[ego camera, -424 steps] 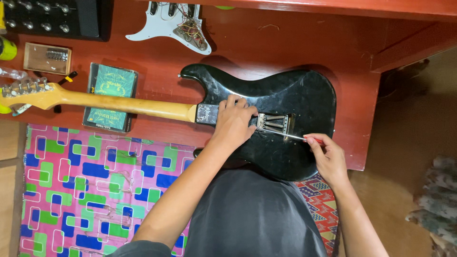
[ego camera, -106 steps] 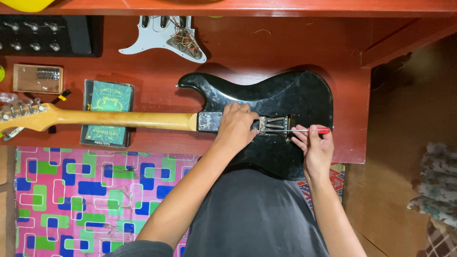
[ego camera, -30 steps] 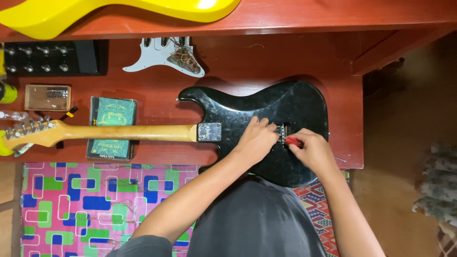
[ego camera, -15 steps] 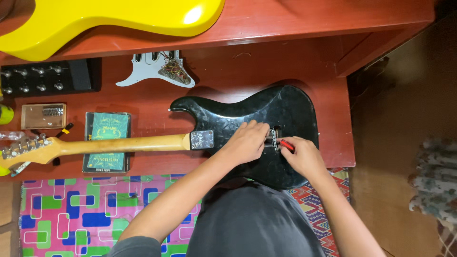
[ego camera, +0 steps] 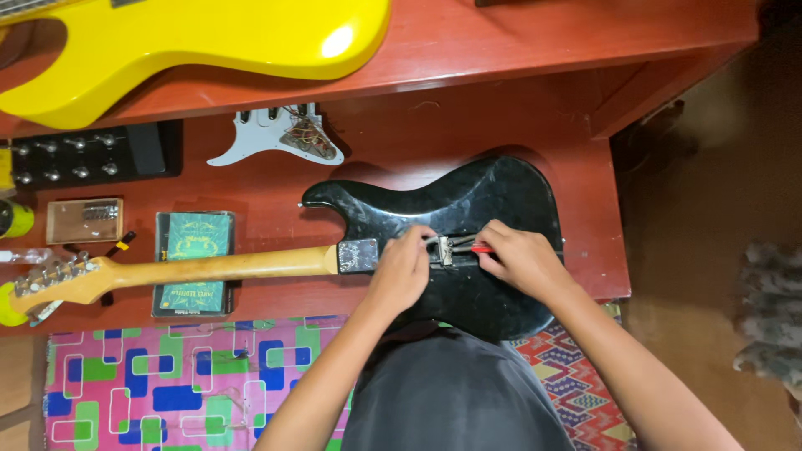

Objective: The person uses a screwdriver to adjust the tuning pegs on the headstock of a black electric guitar, then moves to the body to adjust the bridge saddles. The person handles the guitar neck and body while turning screws on the tuning hardware and bridge.

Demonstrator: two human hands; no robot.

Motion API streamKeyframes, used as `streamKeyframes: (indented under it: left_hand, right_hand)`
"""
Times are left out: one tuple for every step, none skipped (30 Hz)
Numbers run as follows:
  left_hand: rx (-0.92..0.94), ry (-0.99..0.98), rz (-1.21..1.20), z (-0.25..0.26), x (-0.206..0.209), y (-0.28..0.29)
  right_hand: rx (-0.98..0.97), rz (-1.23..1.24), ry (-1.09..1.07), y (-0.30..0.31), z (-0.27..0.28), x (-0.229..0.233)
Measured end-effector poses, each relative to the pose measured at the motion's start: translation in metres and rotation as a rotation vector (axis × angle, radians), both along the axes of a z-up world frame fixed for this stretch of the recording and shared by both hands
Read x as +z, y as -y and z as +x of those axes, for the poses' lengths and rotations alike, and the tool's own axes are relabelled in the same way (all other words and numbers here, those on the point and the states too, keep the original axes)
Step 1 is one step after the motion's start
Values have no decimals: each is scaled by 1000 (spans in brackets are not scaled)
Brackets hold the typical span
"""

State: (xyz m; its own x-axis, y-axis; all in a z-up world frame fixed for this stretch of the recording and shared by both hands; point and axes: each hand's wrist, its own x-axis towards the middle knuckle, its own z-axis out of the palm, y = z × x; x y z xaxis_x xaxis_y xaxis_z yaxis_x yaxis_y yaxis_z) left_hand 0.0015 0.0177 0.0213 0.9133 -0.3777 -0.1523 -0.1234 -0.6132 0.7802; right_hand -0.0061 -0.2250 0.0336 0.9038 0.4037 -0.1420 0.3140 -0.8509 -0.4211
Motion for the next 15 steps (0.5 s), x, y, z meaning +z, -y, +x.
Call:
streamKeyframes:
  left_hand:
    - [8, 4, 0, 1, -2, 2]
    - [16, 25, 6, 0, -5, 3]
    - [24, 47, 13, -1, -7, 5]
    - [37, 48, 13, -2, 5, 6]
    - [25, 67, -9, -4, 18, 9]
    - [6, 87, -32, -4, 30, 12]
    - [13, 88, -32, -6, 26, 15]
    - [54, 36, -118, -8, 23, 19]
    - [95, -16, -203, -10, 20, 23]
    - [93, -14, -202, -11, 13, 23]
    - [123, -56, -235, -12, 7, 23]
    - [147, -99, -269, -14, -1, 24]
    - [140, -98, -270, -14, -3, 24]
    - [200, -161, -303, -15, -4, 22]
    - [260, -224, -337, -15, -6, 20]
  right_hand:
    - [8, 0, 4, 1, -1, -6]
    - [-52, 69, 1, 1, -2, -13]
    - [-111, 139, -4, 1, -4, -20]
    - [-98, 139, -3, -2, -7, -23]
    - [-146, 212, -6, -5, -9, -25]
    - [-201, 285, -9, -6, -13, -28]
    - [-194, 284, -9, -10, -14, -27]
    - [-224, 332, -22, -15, -17, -26]
    - [-254, 380, -35, -19, -20, -25]
    - [-256, 381, -33, -21, -18, -25]
    - [-248, 429, -34, -22, -16, -26]
    - [-245, 477, -33, -23, -15, -27]
    - [-252, 476, -30, -22, -13, -23]
    - [-245, 489, -72, -22, -9, -19]
    - [-237, 501, -114, -22, -5, -14]
